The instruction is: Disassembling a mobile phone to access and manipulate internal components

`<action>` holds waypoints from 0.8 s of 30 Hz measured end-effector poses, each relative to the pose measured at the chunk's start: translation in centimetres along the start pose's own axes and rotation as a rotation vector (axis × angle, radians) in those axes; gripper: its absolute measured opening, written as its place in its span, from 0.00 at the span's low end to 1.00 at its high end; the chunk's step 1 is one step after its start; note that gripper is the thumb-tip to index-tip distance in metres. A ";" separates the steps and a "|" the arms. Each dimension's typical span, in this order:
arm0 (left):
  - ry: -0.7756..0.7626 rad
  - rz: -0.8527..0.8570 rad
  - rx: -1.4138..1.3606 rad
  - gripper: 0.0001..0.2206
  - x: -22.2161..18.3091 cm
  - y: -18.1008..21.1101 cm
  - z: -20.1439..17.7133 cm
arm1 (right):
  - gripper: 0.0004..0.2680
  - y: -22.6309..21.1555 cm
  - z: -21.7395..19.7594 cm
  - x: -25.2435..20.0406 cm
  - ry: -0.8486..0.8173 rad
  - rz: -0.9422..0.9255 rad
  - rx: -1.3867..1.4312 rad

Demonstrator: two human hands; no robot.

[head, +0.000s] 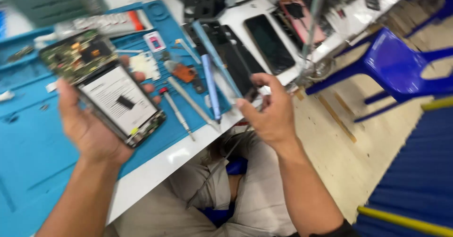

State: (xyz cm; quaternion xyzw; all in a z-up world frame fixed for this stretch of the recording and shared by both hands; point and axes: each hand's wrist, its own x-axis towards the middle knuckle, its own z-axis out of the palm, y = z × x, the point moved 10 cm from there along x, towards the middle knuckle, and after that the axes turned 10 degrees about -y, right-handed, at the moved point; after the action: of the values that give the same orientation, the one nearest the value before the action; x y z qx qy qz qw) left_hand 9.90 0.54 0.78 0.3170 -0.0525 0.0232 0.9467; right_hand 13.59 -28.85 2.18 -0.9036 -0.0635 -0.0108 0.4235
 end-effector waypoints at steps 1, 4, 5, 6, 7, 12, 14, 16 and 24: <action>-0.039 -0.036 -0.005 0.36 0.2 -0.6 0.7 | 0.19 0.3 -0.9 -0.1 0.046 0.026 -0.003; 0.066 -0.055 0.188 0.45 -0.1 -0.3 -0.1 | 0.24 -0.8 -0.7 0.6 0.024 -0.039 -0.249; 0.072 -0.058 0.191 0.45 -0.1 -0.4 0.0 | 0.25 -0.5 -0.8 0.8 0.034 -0.032 -0.292; 0.077 -0.061 0.194 0.46 0.0 -0.4 0.1 | 0.26 -0.3 -0.7 0.9 0.043 -0.024 -0.335; 0.067 -0.070 0.193 0.46 0.1 -0.6 0.3 | 0.26 -0.3 -1.0 1.1 0.053 -0.015 -0.337; 0.124 -0.061 0.098 0.42 -0.1 -0.8 -0.3 | 0.26 -0.3 0.2 1.7 -0.023 0.023 -0.369; 0.137 -0.059 0.126 0.44 0.0 -0.7 -0.5 | 0.26 -0.6 0.2 1.8 0.000 -0.018 -0.376; 0.166 -0.055 0.158 0.46 0.3 -1.1 -0.7 | 0.25 -0.5 -0.1 1.5 0.009 -0.061 -0.379; 0.004 0.072 -0.079 0.35 0.4 -0.6 -1.8 | 0.22 -2.3 0.7 0.6 0.019 -0.176 -0.319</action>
State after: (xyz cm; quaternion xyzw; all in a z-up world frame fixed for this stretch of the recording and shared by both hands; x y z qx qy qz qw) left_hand 10.47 1.19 -0.97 0.2773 -0.0630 0.0558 0.9571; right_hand 13.91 -26.75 3.55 -0.9501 -0.1358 -0.0663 0.2728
